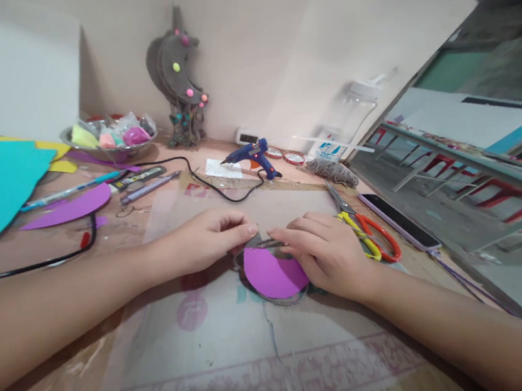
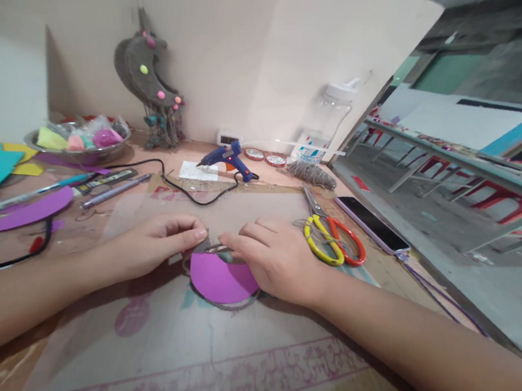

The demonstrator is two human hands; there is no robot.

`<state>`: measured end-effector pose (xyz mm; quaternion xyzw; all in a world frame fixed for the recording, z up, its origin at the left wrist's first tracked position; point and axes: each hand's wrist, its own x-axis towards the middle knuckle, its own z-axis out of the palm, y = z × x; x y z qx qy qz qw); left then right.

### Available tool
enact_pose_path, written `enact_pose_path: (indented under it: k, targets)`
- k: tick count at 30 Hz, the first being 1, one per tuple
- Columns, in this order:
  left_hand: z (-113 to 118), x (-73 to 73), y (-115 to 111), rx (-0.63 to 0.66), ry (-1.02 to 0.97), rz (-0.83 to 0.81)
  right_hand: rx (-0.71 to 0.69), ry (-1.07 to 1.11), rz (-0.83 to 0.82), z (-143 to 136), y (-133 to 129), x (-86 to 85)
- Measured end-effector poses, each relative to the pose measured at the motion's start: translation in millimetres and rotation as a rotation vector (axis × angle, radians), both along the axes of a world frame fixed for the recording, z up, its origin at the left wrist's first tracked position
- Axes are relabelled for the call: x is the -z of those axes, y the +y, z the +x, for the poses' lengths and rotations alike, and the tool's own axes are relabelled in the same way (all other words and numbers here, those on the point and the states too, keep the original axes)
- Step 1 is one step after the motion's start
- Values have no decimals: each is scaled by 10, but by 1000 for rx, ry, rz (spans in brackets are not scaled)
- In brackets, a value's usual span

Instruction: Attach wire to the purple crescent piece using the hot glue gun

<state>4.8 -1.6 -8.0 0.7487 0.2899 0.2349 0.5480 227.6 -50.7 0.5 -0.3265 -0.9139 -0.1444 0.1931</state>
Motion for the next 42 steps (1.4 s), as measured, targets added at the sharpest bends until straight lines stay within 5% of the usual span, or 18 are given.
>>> enact_pose_path:
  k: [11,29,42]
  targets:
    - [-2,-25,-7,-33,32,91,8,230,-126,11,20,23]
    - [2,-46,-33,-87,70,118,37,31,-31,-2,-2,14]
    - [11,-41,-30,-79,58,92,23,150,-81,16,0,22]
